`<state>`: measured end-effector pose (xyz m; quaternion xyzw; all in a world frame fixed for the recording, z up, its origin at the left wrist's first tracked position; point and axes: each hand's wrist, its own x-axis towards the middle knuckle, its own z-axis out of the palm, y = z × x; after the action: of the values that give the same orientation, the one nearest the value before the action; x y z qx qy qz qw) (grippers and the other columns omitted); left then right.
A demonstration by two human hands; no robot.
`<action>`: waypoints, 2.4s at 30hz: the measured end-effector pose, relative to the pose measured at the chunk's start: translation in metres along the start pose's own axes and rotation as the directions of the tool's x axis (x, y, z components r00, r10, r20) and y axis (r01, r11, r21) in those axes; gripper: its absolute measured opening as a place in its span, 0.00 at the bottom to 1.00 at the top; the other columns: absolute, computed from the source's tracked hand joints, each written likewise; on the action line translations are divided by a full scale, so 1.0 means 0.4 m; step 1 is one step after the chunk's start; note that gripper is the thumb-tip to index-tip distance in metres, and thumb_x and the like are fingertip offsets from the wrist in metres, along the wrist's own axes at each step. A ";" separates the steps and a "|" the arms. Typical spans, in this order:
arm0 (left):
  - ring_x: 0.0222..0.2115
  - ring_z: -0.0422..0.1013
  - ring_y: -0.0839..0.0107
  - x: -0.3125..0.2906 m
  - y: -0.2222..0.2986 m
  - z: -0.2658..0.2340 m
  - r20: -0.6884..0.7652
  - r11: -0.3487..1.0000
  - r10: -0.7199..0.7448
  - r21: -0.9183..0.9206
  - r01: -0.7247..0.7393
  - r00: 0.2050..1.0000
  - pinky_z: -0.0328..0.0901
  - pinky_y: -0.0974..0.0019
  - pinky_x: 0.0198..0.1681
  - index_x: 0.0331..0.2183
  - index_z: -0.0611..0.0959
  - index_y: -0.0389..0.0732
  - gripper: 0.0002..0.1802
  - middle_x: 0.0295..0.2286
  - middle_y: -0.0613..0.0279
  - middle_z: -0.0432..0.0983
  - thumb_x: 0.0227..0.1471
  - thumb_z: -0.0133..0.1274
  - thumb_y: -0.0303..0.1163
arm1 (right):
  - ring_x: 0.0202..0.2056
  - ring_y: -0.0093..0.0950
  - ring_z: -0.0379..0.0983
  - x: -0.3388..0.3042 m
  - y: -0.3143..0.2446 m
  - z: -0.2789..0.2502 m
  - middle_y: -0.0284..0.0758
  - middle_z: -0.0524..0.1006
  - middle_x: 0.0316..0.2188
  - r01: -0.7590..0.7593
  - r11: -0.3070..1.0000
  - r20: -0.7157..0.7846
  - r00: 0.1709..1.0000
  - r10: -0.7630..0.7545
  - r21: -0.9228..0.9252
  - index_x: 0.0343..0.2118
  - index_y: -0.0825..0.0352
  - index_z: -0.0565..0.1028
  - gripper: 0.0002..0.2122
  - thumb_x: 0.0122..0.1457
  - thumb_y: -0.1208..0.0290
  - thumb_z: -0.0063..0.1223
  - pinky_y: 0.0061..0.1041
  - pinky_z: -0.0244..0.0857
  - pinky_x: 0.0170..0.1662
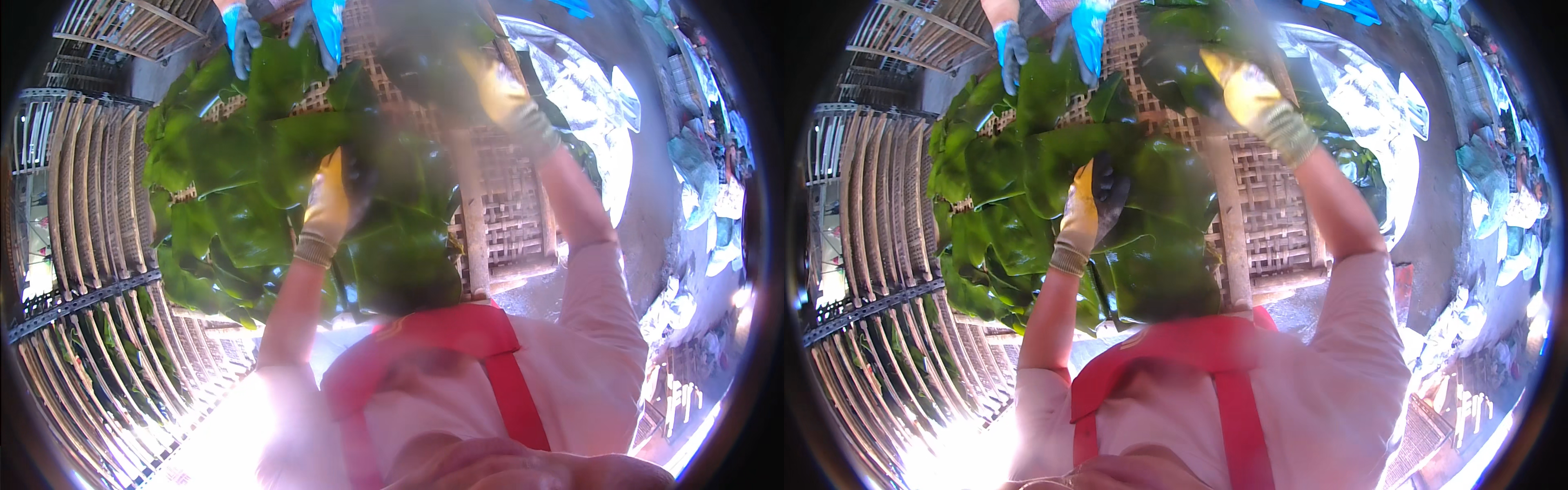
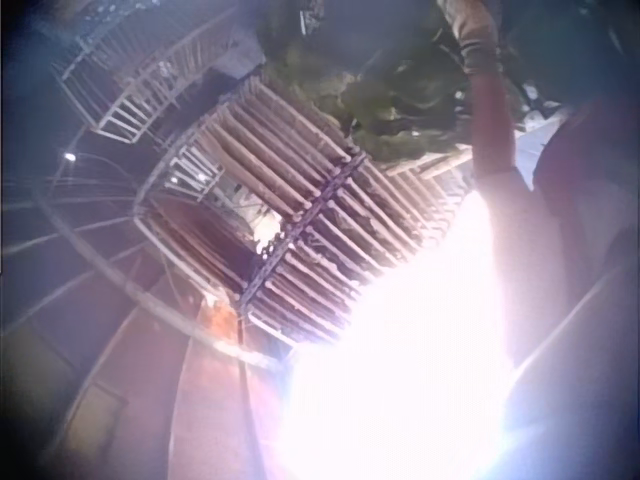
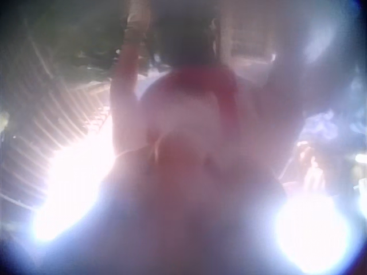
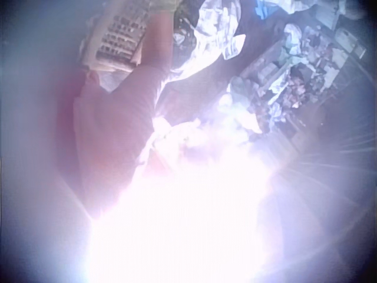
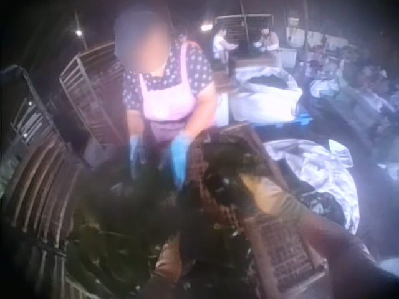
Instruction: The person arranges green leaves on a wicker rack by hand, then takes leaves from a large white bag and places them on the rack.
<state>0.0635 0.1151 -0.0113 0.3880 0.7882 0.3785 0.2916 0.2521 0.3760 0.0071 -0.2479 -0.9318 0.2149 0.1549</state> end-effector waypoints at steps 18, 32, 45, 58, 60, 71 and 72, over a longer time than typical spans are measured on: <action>0.46 0.68 0.73 0.178 0.111 -0.007 0.063 0.777 0.451 -0.517 -0.358 0.890 0.62 0.68 0.52 0.51 0.70 0.36 0.23 0.46 0.60 0.71 0.52 0.49 0.14 | 0.37 0.17 0.69 -0.124 -0.234 0.146 0.34 0.74 0.42 0.268 0.228 -0.347 0.814 0.465 0.936 0.50 0.65 0.67 0.15 0.60 0.78 0.46 0.17 0.66 0.42; 0.50 0.64 0.51 0.038 0.040 0.019 0.399 0.638 0.596 0.290 -0.713 0.696 0.61 0.60 0.53 0.47 0.75 0.36 0.24 0.47 0.44 0.69 0.42 0.51 0.23 | 0.40 0.46 0.73 -0.174 -0.201 -0.011 0.48 0.75 0.41 -0.348 0.920 0.032 0.933 0.359 -0.178 0.58 0.66 0.60 0.28 0.51 0.73 0.47 0.38 0.68 0.43; 0.46 0.68 0.61 -0.030 0.060 0.008 0.041 0.718 0.693 0.055 -0.694 0.720 0.59 0.68 0.53 0.45 0.75 0.37 0.23 0.44 0.52 0.70 0.43 0.51 0.15 | 0.42 0.36 0.75 0.266 0.250 -0.020 0.45 0.75 0.45 -0.296 0.953 -0.163 0.939 0.303 0.067 0.49 0.65 0.71 0.16 0.58 0.74 0.42 0.31 0.67 0.46; 0.42 0.68 0.59 0.104 0.181 -0.003 0.195 0.747 0.525 -0.572 -0.339 0.829 0.64 0.63 0.46 0.45 0.73 0.37 0.20 0.41 0.53 0.71 0.46 0.49 0.19 | 0.44 0.38 0.72 0.258 0.142 -0.096 0.43 0.75 0.43 -0.154 0.983 -0.311 0.934 0.178 0.101 0.46 0.66 0.73 0.15 0.58 0.68 0.43 0.30 0.64 0.48; 0.39 0.66 0.68 0.126 0.207 -0.033 0.124 0.741 0.656 -0.296 -0.603 0.745 0.64 0.69 0.44 0.50 0.68 0.39 0.20 0.41 0.59 0.69 0.54 0.44 0.25 | 0.45 0.38 0.71 0.188 -0.114 -0.151 0.43 0.75 0.43 0.019 0.943 -0.330 0.934 -0.135 -0.331 0.46 0.65 0.73 0.16 0.54 0.70 0.45 0.31 0.64 0.48; 0.38 0.73 0.61 0.086 0.124 -0.011 0.073 0.660 0.191 -0.748 -0.073 0.979 0.68 0.61 0.43 0.45 0.74 0.35 0.17 0.36 0.54 0.75 0.55 0.49 0.33 | 0.46 0.32 0.69 -0.161 -0.324 0.057 0.41 0.70 0.46 0.193 0.666 -0.414 0.890 0.190 0.721 0.51 0.67 0.66 0.17 0.60 0.68 0.47 0.31 0.68 0.46; 0.35 0.74 0.62 0.066 0.148 -0.022 0.163 0.524 0.110 -0.848 0.082 0.981 0.69 0.62 0.41 0.45 0.73 0.33 0.18 0.35 0.52 0.76 0.54 0.49 0.31 | 0.46 0.30 0.69 -0.160 -0.328 0.060 0.39 0.71 0.46 0.173 0.377 -0.288 0.918 0.273 0.910 0.53 0.66 0.64 0.17 0.61 0.70 0.47 0.30 0.68 0.46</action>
<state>0.0659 0.1583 0.0380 0.2380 0.4674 0.6769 0.5165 0.2438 0.2314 0.0373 -0.1853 -0.5920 0.6474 0.4428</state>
